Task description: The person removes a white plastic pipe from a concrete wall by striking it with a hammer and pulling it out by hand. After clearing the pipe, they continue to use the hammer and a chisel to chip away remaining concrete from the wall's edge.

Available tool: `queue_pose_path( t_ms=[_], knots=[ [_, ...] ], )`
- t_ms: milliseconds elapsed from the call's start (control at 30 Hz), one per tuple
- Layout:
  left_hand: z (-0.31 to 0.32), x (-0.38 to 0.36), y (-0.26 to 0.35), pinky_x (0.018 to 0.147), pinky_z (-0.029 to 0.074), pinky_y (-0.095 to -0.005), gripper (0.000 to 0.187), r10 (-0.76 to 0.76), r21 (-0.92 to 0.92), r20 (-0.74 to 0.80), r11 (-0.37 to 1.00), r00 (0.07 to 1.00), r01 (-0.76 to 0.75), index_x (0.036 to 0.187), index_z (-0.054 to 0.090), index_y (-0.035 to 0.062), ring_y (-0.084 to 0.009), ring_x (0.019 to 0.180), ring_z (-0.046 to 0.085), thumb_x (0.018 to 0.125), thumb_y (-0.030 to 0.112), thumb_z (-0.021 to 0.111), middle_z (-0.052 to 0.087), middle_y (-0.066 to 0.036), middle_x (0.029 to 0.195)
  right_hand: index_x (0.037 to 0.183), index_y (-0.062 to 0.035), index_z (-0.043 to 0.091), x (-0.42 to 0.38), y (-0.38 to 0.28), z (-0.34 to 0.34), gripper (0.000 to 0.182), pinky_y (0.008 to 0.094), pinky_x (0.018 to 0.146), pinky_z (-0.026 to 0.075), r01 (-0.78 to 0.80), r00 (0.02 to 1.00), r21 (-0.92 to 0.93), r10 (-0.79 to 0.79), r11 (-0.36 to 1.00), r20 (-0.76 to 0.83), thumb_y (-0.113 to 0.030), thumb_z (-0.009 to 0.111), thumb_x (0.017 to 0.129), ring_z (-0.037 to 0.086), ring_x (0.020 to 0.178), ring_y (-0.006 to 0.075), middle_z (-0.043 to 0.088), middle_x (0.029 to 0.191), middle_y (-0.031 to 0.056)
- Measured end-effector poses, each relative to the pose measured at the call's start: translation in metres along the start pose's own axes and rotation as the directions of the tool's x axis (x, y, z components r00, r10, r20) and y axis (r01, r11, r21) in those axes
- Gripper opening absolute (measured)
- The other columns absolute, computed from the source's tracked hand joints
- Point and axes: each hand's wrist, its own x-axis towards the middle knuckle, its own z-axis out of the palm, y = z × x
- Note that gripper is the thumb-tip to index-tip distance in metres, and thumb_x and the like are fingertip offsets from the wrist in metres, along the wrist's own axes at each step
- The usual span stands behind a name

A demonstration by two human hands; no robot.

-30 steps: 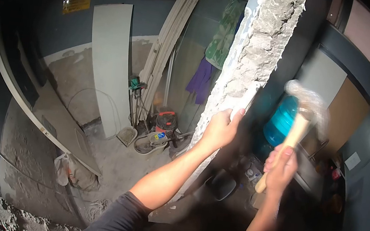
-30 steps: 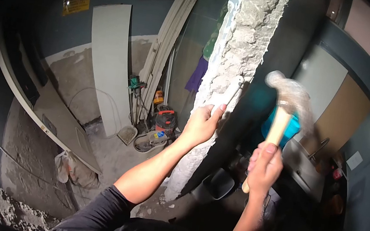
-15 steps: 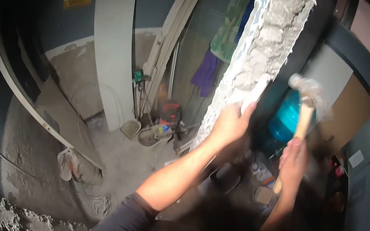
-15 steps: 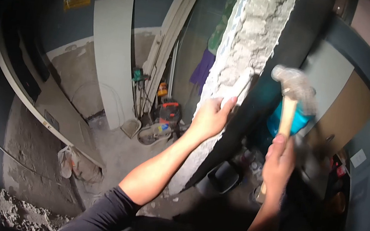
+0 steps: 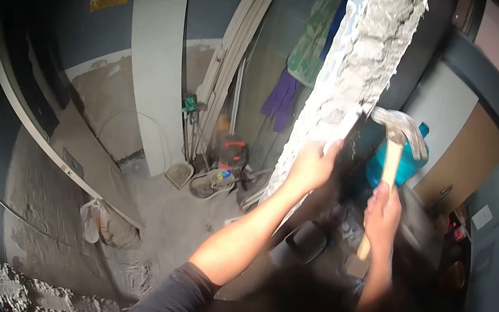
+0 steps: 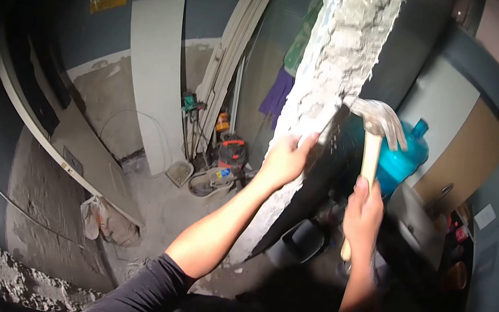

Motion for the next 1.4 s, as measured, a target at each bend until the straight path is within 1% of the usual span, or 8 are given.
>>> queue_pose_path(
  t_ms=[167,333,500,567,933,1233,1300,1400],
  knots=[
    [0.003,-0.009,0.004,0.057,0.045,-0.0430,0.057,-0.049,0.097,0.032,0.994,0.998,0.046,0.073,0.059,-0.0049,-0.0253,0.053,0.056,0.099,0.046,0.057,0.055,-0.020,0.057,0.089,-0.0050,0.051,-0.013,-0.037,-0.035,0.042,0.0222,0.044,0.036,0.161,0.958,0.324,-0.069,0.932,-0.277,-0.042,0.042,0.107,0.043,0.050,0.0064,0.046,0.065,0.0002],
    [-0.006,-0.049,-0.017,0.055,0.045,-0.0393,0.035,0.309,0.086,0.038,0.946,0.950,-0.312,0.104,0.061,-0.0005,-0.0260,0.055,0.061,0.098,0.034,0.064,0.057,-0.017,0.059,0.088,-0.0032,0.049,-0.038,-0.047,-0.055,0.050,0.0242,0.046,0.037,0.307,0.947,0.426,-0.230,0.851,-0.222,-0.047,0.035,0.108,0.044,0.050,0.0095,0.045,0.064,0.0029],
    [-0.005,-0.063,-0.043,0.055,0.044,-0.0353,0.028,0.205,0.076,0.145,0.973,0.968,-0.217,0.108,0.060,0.0005,-0.0214,0.056,0.059,0.100,0.028,0.060,0.060,-0.013,0.063,0.093,-0.0027,0.048,-0.063,-0.008,-0.042,0.047,0.0217,0.047,0.038,0.165,0.983,0.450,-0.107,0.878,-0.152,-0.047,0.039,0.107,0.046,0.051,0.0082,0.048,0.067,0.0043],
    [-0.007,-0.053,-0.027,0.066,0.049,-0.0496,0.034,0.029,0.126,0.198,0.991,0.980,-0.055,0.112,0.055,-0.0012,-0.0440,0.069,0.065,0.100,0.031,0.058,0.063,-0.025,0.070,0.093,-0.0022,0.049,-0.063,0.002,-0.038,0.046,0.0220,0.047,0.038,0.070,0.996,0.453,-0.036,0.889,-0.082,-0.045,0.041,0.107,0.045,0.052,0.0076,0.048,0.068,0.0036],
    [0.010,-0.024,0.000,0.054,0.043,-0.0446,0.042,0.045,0.109,0.005,0.993,0.999,-0.046,0.095,0.060,-0.0065,-0.0298,0.051,0.056,0.102,0.034,0.055,0.054,-0.020,0.057,0.094,-0.0003,0.052,-0.049,-0.008,-0.043,0.040,0.0208,0.047,0.036,0.045,0.999,0.387,-0.044,0.921,-0.012,-0.038,0.048,0.106,0.045,0.052,0.0064,0.051,0.068,0.0032],
    [0.017,-0.024,0.000,0.051,0.037,-0.0408,0.045,0.056,0.092,-0.078,0.995,0.995,-0.049,0.083,0.054,-0.0031,-0.0202,0.049,0.045,0.103,0.038,0.054,0.047,-0.013,0.053,0.097,0.0005,0.048,-0.015,-0.022,-0.027,0.054,0.0282,0.049,0.042,0.541,0.833,0.564,-0.491,0.623,-0.256,-0.051,0.035,0.106,0.048,0.055,0.0160,0.052,0.074,0.0095],
    [0.019,-0.024,-0.001,0.051,0.037,-0.0413,0.046,0.035,0.068,-0.070,0.997,0.997,-0.031,0.081,0.053,-0.0025,-0.0211,0.048,0.044,0.103,0.038,0.054,0.046,-0.014,0.053,0.095,0.0008,0.054,-0.006,0.008,-0.002,0.043,0.0302,0.057,0.043,0.531,0.822,0.113,-0.478,0.840,-0.310,-0.038,0.042,0.107,0.056,0.061,0.0199,0.057,0.072,0.0081],
    [0.019,-0.025,0.002,0.051,0.037,-0.0420,0.046,0.031,0.058,-0.067,0.998,0.997,-0.027,0.082,0.053,-0.0028,-0.0221,0.048,0.044,0.103,0.038,0.054,0.046,-0.014,0.053,0.096,-0.0004,0.057,-0.001,0.014,0.005,0.039,0.0295,0.056,0.042,0.023,0.998,-0.106,-0.017,0.994,0.061,-0.037,0.047,0.106,0.055,0.060,0.0161,0.057,0.068,0.0037]
  ],
)
